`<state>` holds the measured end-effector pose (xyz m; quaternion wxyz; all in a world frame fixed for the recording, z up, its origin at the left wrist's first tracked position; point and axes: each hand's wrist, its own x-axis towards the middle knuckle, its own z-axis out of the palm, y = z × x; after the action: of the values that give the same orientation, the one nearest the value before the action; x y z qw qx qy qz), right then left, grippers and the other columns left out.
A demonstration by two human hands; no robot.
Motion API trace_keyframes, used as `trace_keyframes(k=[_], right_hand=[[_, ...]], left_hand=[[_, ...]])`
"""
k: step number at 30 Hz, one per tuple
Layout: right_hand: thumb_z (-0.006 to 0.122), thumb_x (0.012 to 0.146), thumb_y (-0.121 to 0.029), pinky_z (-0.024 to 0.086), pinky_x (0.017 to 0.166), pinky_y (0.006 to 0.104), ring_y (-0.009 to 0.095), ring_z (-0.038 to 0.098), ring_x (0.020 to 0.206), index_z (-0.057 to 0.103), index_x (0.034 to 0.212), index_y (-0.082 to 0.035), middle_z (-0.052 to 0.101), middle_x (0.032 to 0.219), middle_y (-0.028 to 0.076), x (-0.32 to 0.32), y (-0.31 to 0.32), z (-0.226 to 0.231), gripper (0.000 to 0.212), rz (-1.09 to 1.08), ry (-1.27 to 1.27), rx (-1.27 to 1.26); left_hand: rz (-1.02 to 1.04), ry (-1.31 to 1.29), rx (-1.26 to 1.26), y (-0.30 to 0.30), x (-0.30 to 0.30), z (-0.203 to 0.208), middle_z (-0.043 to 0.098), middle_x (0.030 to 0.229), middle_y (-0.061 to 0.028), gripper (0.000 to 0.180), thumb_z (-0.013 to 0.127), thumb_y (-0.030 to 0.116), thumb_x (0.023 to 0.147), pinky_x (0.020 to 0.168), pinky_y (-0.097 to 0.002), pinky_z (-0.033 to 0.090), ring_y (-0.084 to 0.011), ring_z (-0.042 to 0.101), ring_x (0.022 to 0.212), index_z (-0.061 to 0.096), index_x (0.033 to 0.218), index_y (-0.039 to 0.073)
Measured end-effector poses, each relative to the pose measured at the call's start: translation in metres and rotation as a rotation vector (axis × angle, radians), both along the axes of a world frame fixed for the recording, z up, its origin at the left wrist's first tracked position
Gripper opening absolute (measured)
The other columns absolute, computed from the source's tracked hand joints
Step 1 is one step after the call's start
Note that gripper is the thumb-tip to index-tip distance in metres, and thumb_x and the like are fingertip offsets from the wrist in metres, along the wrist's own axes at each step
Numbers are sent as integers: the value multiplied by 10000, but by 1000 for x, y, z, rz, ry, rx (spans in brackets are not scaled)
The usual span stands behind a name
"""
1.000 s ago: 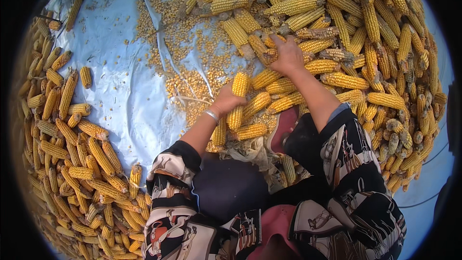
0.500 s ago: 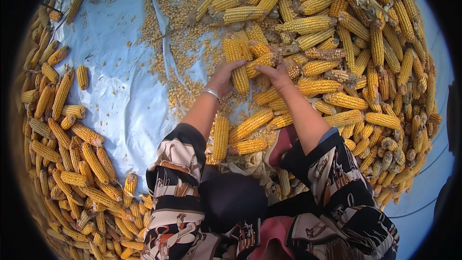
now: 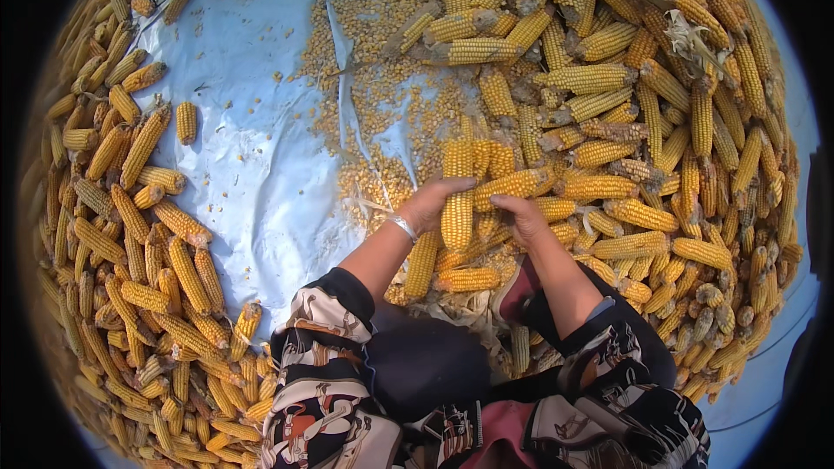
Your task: The person sits on a tarp and shucks corn cobs by hand, removing the husks and silk. The person places the shucked cobs to the side and discards the husks. Another person is visible nearby also shucking corn.
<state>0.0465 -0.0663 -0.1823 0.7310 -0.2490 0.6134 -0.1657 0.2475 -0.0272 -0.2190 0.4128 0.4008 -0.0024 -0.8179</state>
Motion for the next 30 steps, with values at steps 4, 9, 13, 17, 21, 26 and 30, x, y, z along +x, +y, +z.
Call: trace_keyframes(k=[4,9,13,17,21,26,30], right_hand=[[702,720,-64,479,911,365,225,602,1027,498,1304,-31,621,1150,94,0,66,31,619,-14,-98,-89],[676,697,-56,466,984,368,223,558,1143,290,1465,-81,533,1291,108,133,62,103,860,240,-393,-139],[795,686,-118,378,1071,390,261,429,1298,120,1528,-67,426,1402,134,330,30,212,1081,693,-631,-446],[835,708,-218,353,1104,407,342,254,1417,92,1518,-37,270,1485,260,447,42,322,1114,552,-791,-980],[806,755,-248,481,977,332,237,581,1144,501,1339,-8,600,1218,178,368,38,270,701,793,-677,-944],[711,804,-172,527,797,313,156,643,885,618,1190,-8,679,964,80,118,6,119,429,591,270,-636],[627,787,-87,529,739,330,207,677,836,685,1072,-25,705,915,132,-39,40,62,297,484,903,-583]], left_hand=[[96,346,-92,70,-13,6,640,1118,-164,432,635,151,869,782,-439,597,-291,667,961,522,1249,-20],[360,227,-6,123,79,54,646,1145,-140,511,667,193,837,907,-402,528,-257,645,1010,517,1272,-31],[898,96,-609,148,283,171,519,1323,-169,803,733,483,783,1036,-502,433,-352,509,1222,416,1372,38],[1698,-296,-569,175,440,314,406,1354,-211,830,618,572,855,1034,-574,422,-379,489,1216,346,1382,-9],[1258,-862,-444,212,402,286,624,1094,-129,396,534,315,977,853,-387,568,-259,618,1047,523,1221,3],[417,-894,60,224,215,121,682,918,-90,280,652,193,892,679,-264,523,-175,667,810,640,1065,-27],[-151,-821,-53,204,85,36,709,894,-105,296,673,184,841,665,-285,518,-159,686,788,672,1036,-38]])
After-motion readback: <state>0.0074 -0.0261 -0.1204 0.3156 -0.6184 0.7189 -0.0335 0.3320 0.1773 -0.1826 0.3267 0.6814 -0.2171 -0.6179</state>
